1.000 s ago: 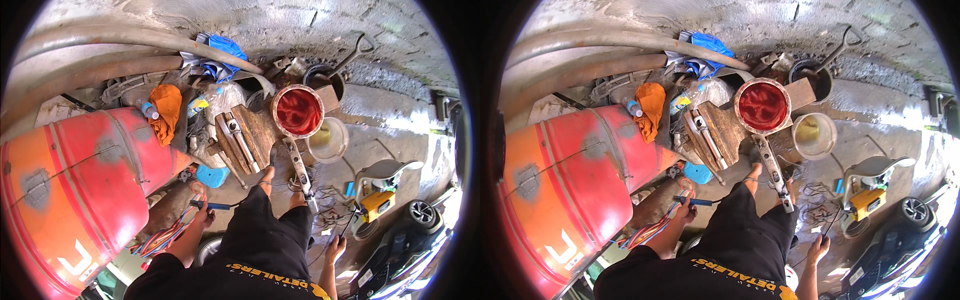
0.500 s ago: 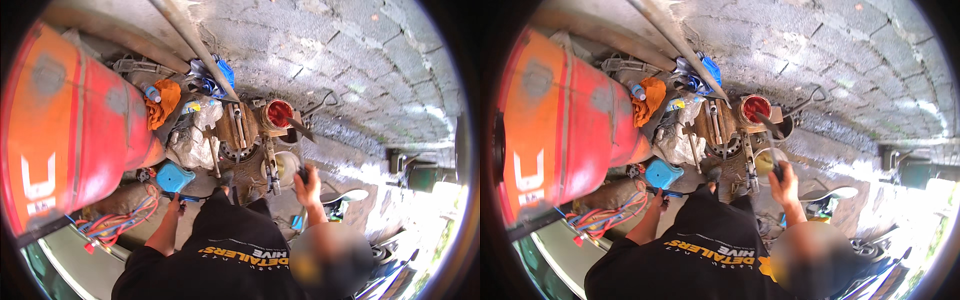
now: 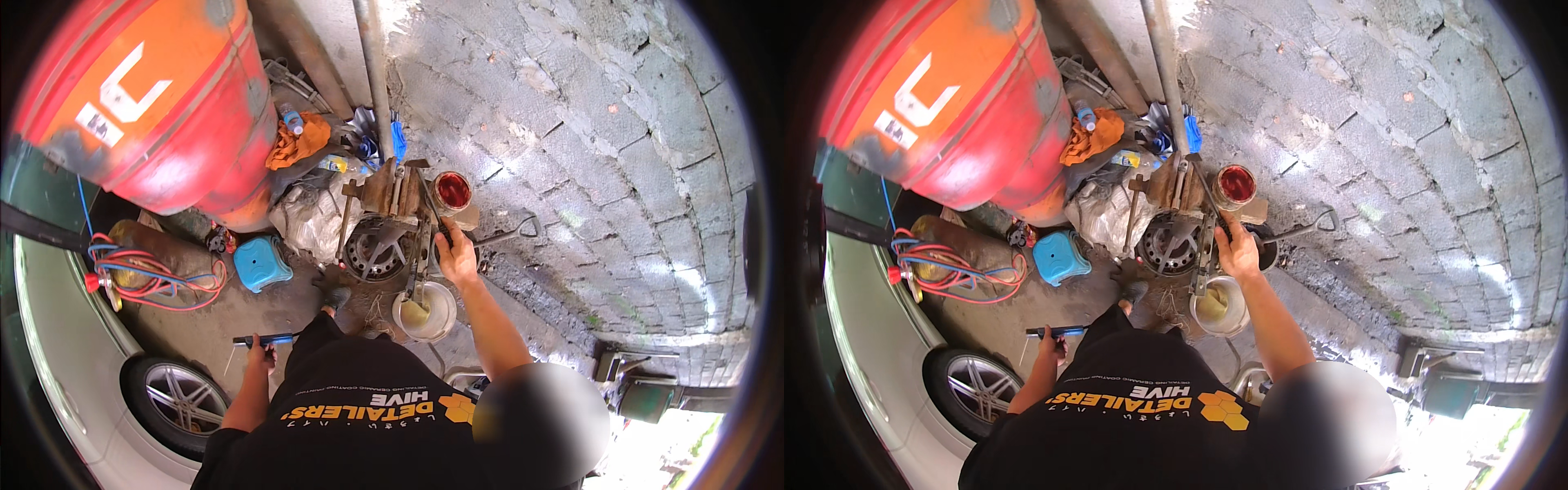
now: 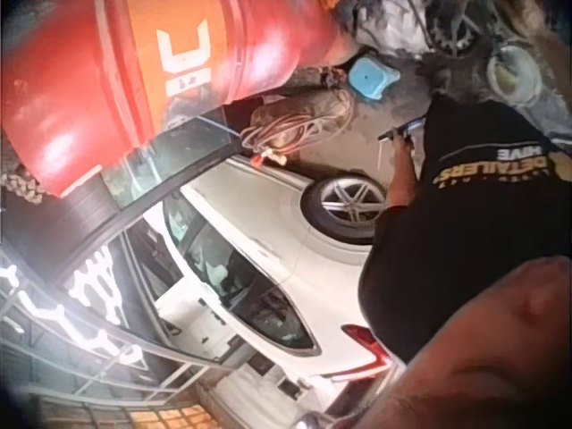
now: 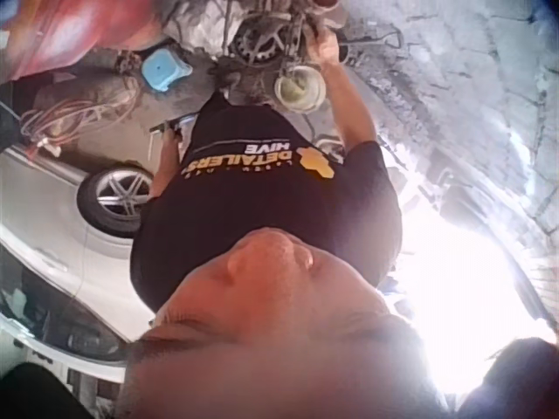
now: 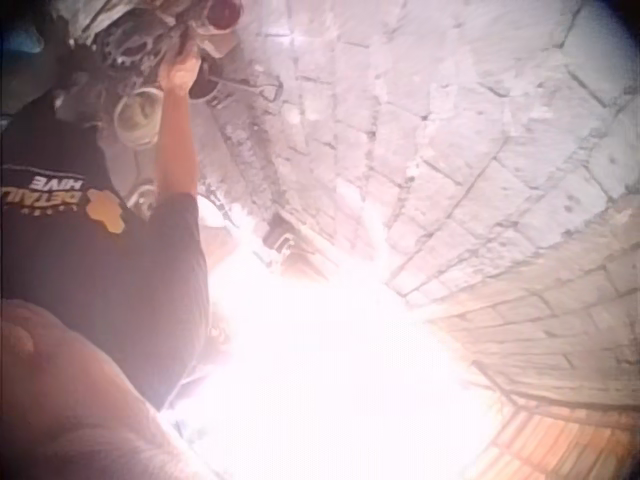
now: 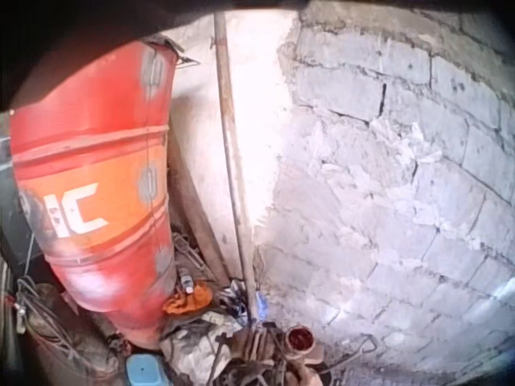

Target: The person welds a metal frame using a handheld welding torch. They repeatedly position the torch, strike an arc to fuse the metal, and inspect the joint. The person also uses a hammer to tap the welded area and adjusts the metal frame's position on a makeshift workbench.

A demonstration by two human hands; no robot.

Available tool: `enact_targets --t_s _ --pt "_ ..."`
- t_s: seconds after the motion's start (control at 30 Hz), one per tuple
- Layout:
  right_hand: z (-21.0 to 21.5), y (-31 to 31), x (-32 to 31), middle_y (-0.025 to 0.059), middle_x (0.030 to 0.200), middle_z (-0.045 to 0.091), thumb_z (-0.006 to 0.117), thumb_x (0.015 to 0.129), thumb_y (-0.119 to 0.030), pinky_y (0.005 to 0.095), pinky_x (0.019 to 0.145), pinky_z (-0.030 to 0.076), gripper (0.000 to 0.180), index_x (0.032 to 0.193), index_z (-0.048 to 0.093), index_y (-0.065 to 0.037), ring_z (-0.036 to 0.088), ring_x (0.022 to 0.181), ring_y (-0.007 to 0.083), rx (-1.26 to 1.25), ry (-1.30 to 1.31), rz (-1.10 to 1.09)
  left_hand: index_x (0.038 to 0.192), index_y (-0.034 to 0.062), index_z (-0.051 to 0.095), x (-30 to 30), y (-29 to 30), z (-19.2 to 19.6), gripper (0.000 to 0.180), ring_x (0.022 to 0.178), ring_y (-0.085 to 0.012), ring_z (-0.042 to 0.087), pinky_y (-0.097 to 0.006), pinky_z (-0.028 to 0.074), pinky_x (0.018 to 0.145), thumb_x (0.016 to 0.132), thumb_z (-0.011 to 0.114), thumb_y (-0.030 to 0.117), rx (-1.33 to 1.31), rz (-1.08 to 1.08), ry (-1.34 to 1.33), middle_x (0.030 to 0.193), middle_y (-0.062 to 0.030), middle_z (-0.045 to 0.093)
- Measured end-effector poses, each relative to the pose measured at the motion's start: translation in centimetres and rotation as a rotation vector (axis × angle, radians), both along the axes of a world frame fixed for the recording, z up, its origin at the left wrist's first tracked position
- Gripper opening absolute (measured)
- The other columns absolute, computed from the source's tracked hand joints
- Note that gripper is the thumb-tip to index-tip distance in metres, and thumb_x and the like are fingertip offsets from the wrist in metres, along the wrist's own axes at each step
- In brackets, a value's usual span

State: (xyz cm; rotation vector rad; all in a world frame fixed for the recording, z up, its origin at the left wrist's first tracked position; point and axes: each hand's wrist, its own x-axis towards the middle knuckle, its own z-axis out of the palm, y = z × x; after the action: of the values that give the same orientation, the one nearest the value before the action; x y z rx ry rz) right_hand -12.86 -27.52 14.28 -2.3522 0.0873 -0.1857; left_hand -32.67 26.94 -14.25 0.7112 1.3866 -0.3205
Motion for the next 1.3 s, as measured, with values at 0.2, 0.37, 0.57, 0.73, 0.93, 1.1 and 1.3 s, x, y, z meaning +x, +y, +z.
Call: enact_targets --t_s 0.2,0.37,0.57,0.73,0.93,1.1,1.3 --pt "-0.6 -1.6 0.2 0.0262 0.116 0.068 0.056 0.100 -0.031 0.0506 0.093 0.050 0.044 0.139 0.053 -0.013 0.063 0.109 0.0457 -0.207 0.073 0.040 0.083 0.0157 0.056 -7.0 -1.6 -0.7 0.050 0.055 -0.0163 0.054 -0.031 0.045 0.049 0.091 0.062 0.065 -0.056 0.217 -0.004 0.063 0.0002 0.055" --pt "0.9 -0.2 -0.3 0.0271 0.115 0.068 0.055 0.100 -0.032 0.0517 0.092 0.051 0.044 0.140 0.053 -0.014 0.064 0.108 0.0461 -0.144 -0.022 0.029 0.078 0.0150 0.054 -9.7 -1.8 -0.8 0.052 0.051 -0.0161 0.052 -0.031 0.045 0.047 0.092 0.060 0.065 -0.055 0.294 -0.093 0.058 0.0000 0.053" --pt "1.2 -0.8 0.6 0.0252 0.114 0.069 0.054 0.100 -0.033 0.0535 0.090 0.052 0.041 0.136 0.055 -0.014 0.065 0.103 0.0465 -0.390 0.175 0.011 0.073 0.0141 0.052 -10.3 -2.6 1.8 0.053 0.052 -0.0133 0.056 -0.029 0.046 0.047 0.094 0.060 0.062 -0.047 0.218 -0.108 0.057 0.0012 0.053" --pt "1.6 -0.3 0.0 0.0263 0.114 0.068 0.053 0.100 -0.035 0.0551 0.090 0.051 0.041 0.136 0.056 -0.015 0.065 0.102 0.0472 -0.314 -0.030 0.031 0.073 0.0135 0.052 -11.2 -1.6 -0.3 0.052 0.050 -0.0139 0.054 -0.029 0.045 0.047 0.094 0.061 0.061 -0.036 0.303 -0.113 0.058 0.0010 0.053" --pt "0.9 -1.2 -0.8 0.0266 0.114 0.068 0.053 0.100 -0.035 0.0543 0.091 0.051 0.041 0.136 0.057 -0.015 0.064 0.103 0.0473 -0.285 0.061 0.006 0.074 0.0158 0.053 -12.4 -1.3 0.5 0.048 0.053 -0.0126 0.057 -0.028 0.045 0.048 0.092 0.065 0.059 -0.034 0.270 -0.130 0.058 0.0025 0.053" --pt "-0.4 -1.1 -0.6 0.0270 0.114 0.068 0.053 0.100 -0.036 0.0538 0.092 0.051 0.042 0.137 0.056 -0.016 0.064 0.105 0.0466 -0.241 -0.104 0.013 0.073 0.0160 0.054 -11.9 -1.4 0.4 0.049 0.052 -0.0128 0.056 -0.027 0.045 0.049 0.091 0.065 0.060 -0.038 0.318 -0.098 0.057 0.0027 0.052" --pt "0.1 -0.3 -0.7 0.0269 0.116 0.067 0.052 0.101 -0.036 0.0529 0.094 0.051 0.043 0.139 0.054 -0.017 0.063 0.107 0.0467 -0.334 0.053 -0.027 0.073 0.0166 0.053 -11.1 -0.3 0.7 0.048 0.054 -0.0120 0.058 -0.027 0.045 0.050 0.090 0.067 0.059 -0.027 0.247 -0.105 0.057 0.0040 0.052"
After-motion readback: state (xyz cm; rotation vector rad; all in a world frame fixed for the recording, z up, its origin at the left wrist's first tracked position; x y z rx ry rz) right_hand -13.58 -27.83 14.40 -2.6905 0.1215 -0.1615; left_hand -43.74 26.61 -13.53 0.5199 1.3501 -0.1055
